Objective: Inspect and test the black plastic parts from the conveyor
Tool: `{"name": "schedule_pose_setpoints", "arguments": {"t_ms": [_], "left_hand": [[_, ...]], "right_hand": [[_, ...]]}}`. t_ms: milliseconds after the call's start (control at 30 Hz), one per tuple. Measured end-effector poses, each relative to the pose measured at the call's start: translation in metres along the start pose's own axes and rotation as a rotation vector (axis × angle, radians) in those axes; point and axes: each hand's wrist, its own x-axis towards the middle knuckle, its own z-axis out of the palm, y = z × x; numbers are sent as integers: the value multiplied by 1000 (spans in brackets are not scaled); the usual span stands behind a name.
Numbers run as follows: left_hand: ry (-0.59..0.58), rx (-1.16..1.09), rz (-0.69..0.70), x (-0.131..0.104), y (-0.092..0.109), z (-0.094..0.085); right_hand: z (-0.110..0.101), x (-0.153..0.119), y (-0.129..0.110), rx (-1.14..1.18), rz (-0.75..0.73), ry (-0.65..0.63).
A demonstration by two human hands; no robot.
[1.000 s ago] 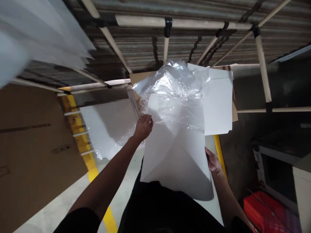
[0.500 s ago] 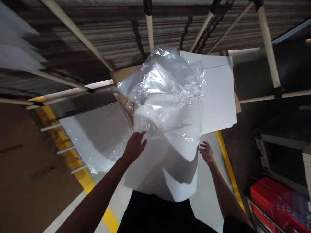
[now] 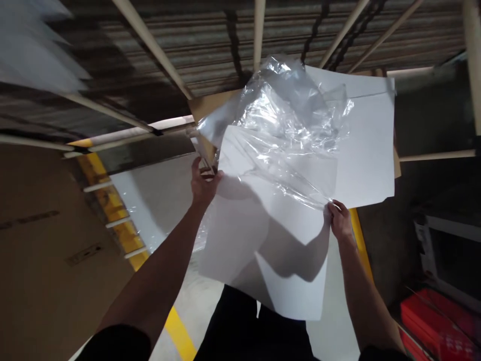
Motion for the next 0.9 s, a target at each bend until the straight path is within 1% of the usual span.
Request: {"name": "schedule_pose_setpoints", "arguments": {"t_ms": [67, 100, 167, 233, 333, 433, 500, 567, 667, 700, 800, 833, 900], "left_hand": [[-74, -14, 57, 10, 8, 0], [-80, -8, 85, 14, 13, 2], [-49, -24, 119, 19, 22, 6], [-11, -75, 134, 18, 29, 8], [31, -77, 82, 2, 34, 2], [53, -33, -7, -23, 33, -11], [45, -28, -31, -34, 32, -20], [38, -37, -41, -39, 36, -26], [14, -86, -20, -40, 56, -32], [-11, -124, 4, -40, 65, -33], [-135, -219, 115, -42, 96, -34], [-174, -217, 147, -43, 105, -33], [-212, -143, 201, -44, 117, -28]], "right_hand": [[-2, -2, -1, -15, -21, 22], [-3, -3, -1, -49, -38, 35], [-4, -7, 0, -120, -84, 56], [-7, -14, 4, -172, -137, 80], [-11, -32, 11, -225, -211, 125], [-14, -57, 16, -263, -265, 163], [-16, -72, 13, -236, -242, 182], [-18, -83, 4, -169, -185, 184], [-22, -91, -18, -83, -165, 158], [-23, -93, -26, -72, -176, 141], [-25, -99, -46, -30, -172, 87], [-26, -102, -49, -10, -154, 77], [-25, -108, -48, 36, -110, 69]]}}
